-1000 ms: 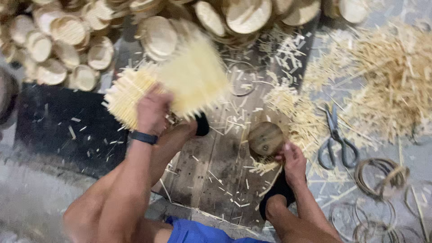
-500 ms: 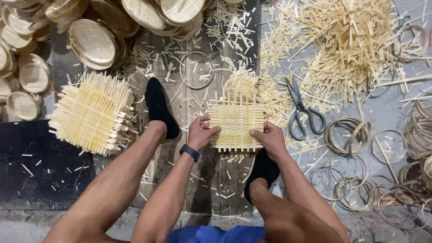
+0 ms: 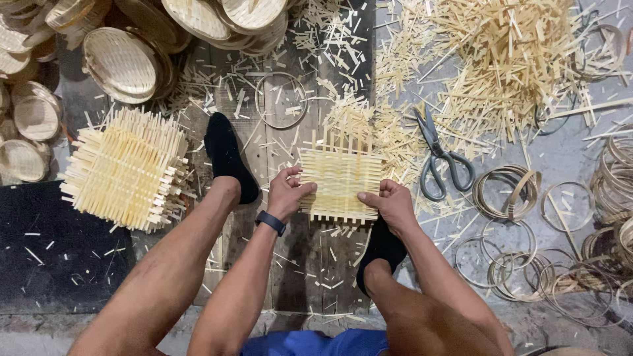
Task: The person sits on the floor and weaves small round bamboo baskets. They place a circular bamboo frame over a woven square base, then use shears to trim the protruding bamboo strips flush with the frame. The finished baskets are stacked to the left.
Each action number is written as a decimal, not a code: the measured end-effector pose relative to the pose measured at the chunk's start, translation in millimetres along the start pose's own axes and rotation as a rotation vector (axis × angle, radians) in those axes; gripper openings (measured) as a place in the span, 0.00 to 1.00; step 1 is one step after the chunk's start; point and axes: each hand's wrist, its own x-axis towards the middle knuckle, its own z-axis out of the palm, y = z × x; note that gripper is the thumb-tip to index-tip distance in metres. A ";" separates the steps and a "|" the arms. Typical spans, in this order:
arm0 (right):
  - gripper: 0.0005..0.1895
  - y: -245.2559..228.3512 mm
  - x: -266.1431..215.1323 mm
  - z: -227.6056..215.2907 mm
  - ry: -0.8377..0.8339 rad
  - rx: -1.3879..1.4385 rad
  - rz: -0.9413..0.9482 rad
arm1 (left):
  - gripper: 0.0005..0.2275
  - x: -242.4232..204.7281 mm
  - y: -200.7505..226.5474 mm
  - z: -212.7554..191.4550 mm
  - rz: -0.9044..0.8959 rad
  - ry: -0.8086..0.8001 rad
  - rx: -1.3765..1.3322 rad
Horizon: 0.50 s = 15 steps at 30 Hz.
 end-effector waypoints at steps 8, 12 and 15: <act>0.15 -9.4 -6.5 5.3 -0.008 0.046 -0.013 | 0.19 49.3 79.5 -19.1 -0.258 0.334 -0.107; 0.20 -11.9 -7.7 -0.6 0.106 -0.153 -0.055 | 0.16 96.5 95.1 -17.1 -0.324 0.443 -0.237; 0.21 -21.0 -14.4 -17.0 0.223 -0.214 -0.154 | 0.10 123.8 81.2 -18.4 -0.272 0.537 -0.306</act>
